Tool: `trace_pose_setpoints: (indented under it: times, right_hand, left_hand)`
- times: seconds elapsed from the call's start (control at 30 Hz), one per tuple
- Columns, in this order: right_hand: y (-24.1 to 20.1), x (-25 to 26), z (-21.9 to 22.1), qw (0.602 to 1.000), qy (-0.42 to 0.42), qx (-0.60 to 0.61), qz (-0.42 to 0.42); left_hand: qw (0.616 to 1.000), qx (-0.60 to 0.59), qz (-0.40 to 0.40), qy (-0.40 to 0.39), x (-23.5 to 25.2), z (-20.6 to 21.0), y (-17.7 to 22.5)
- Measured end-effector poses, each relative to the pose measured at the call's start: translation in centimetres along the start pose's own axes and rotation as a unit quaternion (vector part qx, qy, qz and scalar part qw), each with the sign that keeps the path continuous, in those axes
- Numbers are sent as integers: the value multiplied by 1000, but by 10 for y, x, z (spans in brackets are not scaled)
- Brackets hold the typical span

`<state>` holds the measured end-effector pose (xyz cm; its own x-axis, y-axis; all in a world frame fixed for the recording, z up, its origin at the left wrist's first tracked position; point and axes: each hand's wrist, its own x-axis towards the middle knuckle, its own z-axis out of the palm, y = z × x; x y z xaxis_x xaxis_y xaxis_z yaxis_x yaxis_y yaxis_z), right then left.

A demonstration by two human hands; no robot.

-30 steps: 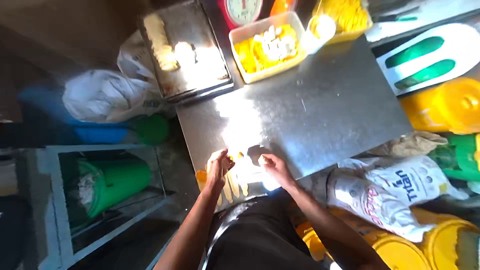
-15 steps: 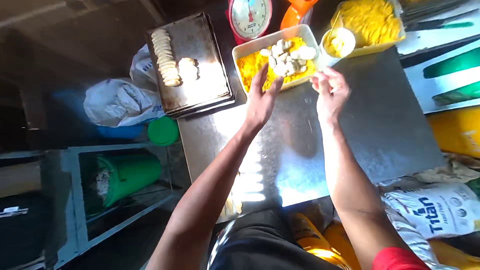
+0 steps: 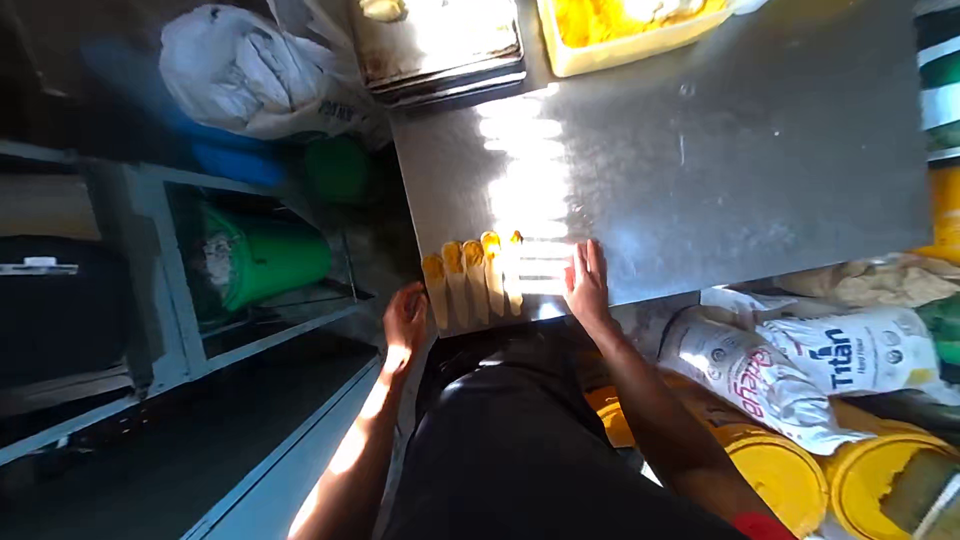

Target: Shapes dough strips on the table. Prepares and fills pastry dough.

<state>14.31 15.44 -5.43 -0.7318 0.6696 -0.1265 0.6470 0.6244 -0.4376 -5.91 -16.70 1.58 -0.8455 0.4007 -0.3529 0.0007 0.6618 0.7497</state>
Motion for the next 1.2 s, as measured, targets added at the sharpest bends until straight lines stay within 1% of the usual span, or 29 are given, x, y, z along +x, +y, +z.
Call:
trace_pose_setpoints:
  times: [0.07,0.13,0.23,0.3,0.37,0.4,0.47,0.57,0.63,0.73,0.87,0.9,0.93,1.0,1.07,1.1,1.17,1.2]
  right_hand:
    - [-22,-8,-4,999,-23,18,21]
    - [-45,-7,-14,997,-30,51,45]
    - [-75,1,-30,996,-34,78,26]
    - [-90,33,-24,997,-47,52,24]
    - [-101,69,-13,996,-86,1,2]
    - [-103,80,-5,994,-105,-21,-17]
    - [-101,95,12,989,-128,-52,-53]
    - [-98,108,18,986,-136,-35,-85]
    - [-95,110,13,984,-152,3,-91]
    - [-92,114,8,979,-177,57,-82]
    - [-81,121,11,973,-198,85,-88]
    - [-79,121,11,973,-193,99,-79]
    - [-78,118,11,977,-167,112,-75]
    - [-75,99,14,986,-77,114,-95]
    - [-72,61,15,986,-7,96,-137]
    - [-70,45,20,985,14,83,-152]
    - [-66,24,40,983,43,61,-165]
    - [-64,17,50,984,47,46,-165]
  left_hand:
    - [999,21,17,-27,3,-7,-4]
    - [996,58,57,-40,10,-6,2]
    - [982,107,135,-72,25,5,26]
    - [968,143,180,-97,49,24,48]
    - [954,191,212,-97,85,58,62]
    - [943,214,235,-97,100,75,63]
    - [928,268,232,-118,118,102,71]
    - [930,258,214,-149,137,129,77]
    - [941,226,200,-154,136,135,77]
    - [936,212,258,-114,144,147,63]
    - [941,189,252,-127,139,137,69]
    - [944,179,246,-127,138,135,70]
    - [946,173,244,-125,137,133,70]
    - [940,190,261,-109,134,129,73]
    - [915,210,339,-64,123,130,65]
    - [901,227,363,-63,117,131,59]
    - [894,268,343,-104,101,133,54]
    - [897,262,340,-109,90,134,48]
